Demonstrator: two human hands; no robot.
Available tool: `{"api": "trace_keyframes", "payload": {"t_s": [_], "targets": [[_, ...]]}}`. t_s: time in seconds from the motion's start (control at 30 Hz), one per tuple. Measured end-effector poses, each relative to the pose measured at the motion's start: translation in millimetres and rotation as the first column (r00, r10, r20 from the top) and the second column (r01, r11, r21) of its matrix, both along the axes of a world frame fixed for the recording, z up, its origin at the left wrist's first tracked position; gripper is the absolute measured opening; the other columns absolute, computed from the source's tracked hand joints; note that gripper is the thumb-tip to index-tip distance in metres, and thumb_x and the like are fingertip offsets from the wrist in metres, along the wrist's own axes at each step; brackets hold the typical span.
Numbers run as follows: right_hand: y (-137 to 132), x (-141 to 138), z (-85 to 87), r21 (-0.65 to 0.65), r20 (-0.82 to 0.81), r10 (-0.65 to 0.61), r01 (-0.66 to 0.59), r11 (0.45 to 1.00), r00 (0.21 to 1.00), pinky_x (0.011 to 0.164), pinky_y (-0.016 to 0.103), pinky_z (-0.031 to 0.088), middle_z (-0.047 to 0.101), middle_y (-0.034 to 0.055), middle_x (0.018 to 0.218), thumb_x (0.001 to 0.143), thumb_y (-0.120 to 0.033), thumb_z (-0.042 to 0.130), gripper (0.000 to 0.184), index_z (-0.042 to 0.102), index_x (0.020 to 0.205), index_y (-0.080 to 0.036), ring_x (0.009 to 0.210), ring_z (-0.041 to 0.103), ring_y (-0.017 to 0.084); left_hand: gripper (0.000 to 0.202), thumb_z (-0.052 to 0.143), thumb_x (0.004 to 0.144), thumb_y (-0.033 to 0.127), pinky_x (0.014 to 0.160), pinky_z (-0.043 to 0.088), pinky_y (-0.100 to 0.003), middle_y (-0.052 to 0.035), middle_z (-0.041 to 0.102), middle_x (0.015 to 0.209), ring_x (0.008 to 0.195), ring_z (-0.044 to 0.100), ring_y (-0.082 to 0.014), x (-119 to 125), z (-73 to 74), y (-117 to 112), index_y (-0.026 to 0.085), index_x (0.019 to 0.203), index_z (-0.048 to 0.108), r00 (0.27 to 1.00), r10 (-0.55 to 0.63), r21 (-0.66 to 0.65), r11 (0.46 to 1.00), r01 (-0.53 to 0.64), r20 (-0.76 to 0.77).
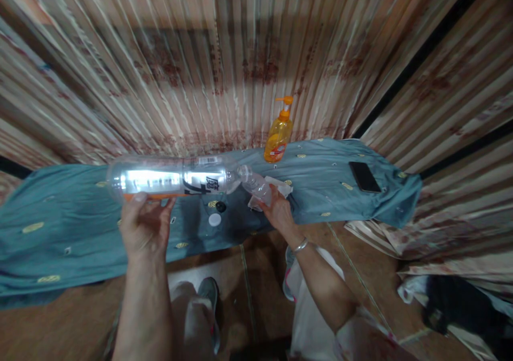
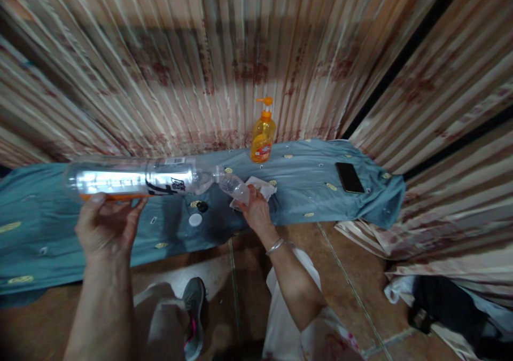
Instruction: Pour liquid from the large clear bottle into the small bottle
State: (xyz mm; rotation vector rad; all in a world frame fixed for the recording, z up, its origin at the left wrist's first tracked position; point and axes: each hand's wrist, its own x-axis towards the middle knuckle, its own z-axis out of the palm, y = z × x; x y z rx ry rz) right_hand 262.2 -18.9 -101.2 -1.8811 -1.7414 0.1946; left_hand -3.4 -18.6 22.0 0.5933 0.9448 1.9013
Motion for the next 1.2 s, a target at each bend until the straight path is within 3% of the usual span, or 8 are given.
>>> {"api": "trace_keyframes", "payload": {"t_s": [0.2,0.5,0.73,0.9,1.2], "targets": [[0.2,0.1,-0.6,0.023,0.014,0.0,0.0,1.0,1.0,0.086,0.036,0.053,0.07,0.016,0.114,0.086,-0.027,0.066,0.052,0.046,0.132,-0.013,0.105,0.068,0.028,0.029,0.08,0.046,0.027,0.072,0.057,-0.034,0.0044,0.059,0.065,0.069,0.058,-0.0151,0.6,0.2,-0.2,0.021,0.062,0.057,1.0,-0.002,0.002,1.0,0.002,-0.007],[-0.2,0.2,-1.2,0.043,0.008,0.005,-0.005,0.999,1.0,0.084,0.037,0.054,0.07,0.0152,0.112,0.086,-0.028,0.066,0.051,0.046,0.132,-0.013,0.104,0.068,0.029,0.029,0.081,0.046,0.029,0.075,0.056,-0.036,0.0046,0.053,0.058,0.069,0.057,-0.0165,-0.2,-0.5,-0.3,0.021,0.06,0.056,0.999,-0.017,0.001,1.0,0.017,-0.033],[0.1,0.5,-0.6,0.012,0.015,0.003,-0.003,1.0,1.0,0.085,0.037,0.053,0.07,0.0175,0.114,0.087,-0.028,0.066,0.053,0.046,0.133,-0.01,0.106,0.068,0.029,0.032,0.082,0.045,0.027,0.074,0.056,-0.035,0.0046,0.059,0.067,0.071,0.057,-0.0157,0.9,1.8,-1.7,0.021,0.066,0.059,1.0,-0.016,0.011,1.0,0.016,-0.012],[0.7,0.9,-3.7,0.024,0.019,0.008,-0.009,1.0,1.0,0.086,0.037,0.053,0.07,0.0172,0.115,0.086,-0.028,0.066,0.053,0.047,0.132,-0.01,0.105,0.068,0.03,0.031,0.08,0.046,0.028,0.08,0.054,-0.039,0.0054,0.056,0.063,0.071,0.057,-0.0165,-0.3,0.7,-1.0,0.021,0.067,0.058,1.0,-0.022,-0.003,1.0,0.022,-0.017],[0.2,0.7,-2.5,0.033,0.02,0.014,-0.015,0.999,1.0,0.089,0.039,0.054,0.069,0.0168,0.116,0.087,-0.025,0.065,0.05,0.048,0.132,-0.012,0.105,0.068,0.029,0.033,0.082,0.045,0.027,0.079,0.055,-0.039,0.0064,0.055,0.061,0.069,0.057,-0.0164,-2.2,-0.8,-0.2,0.021,0.068,0.059,1.0,-0.016,-0.011,1.0,0.016,-0.008]]}}
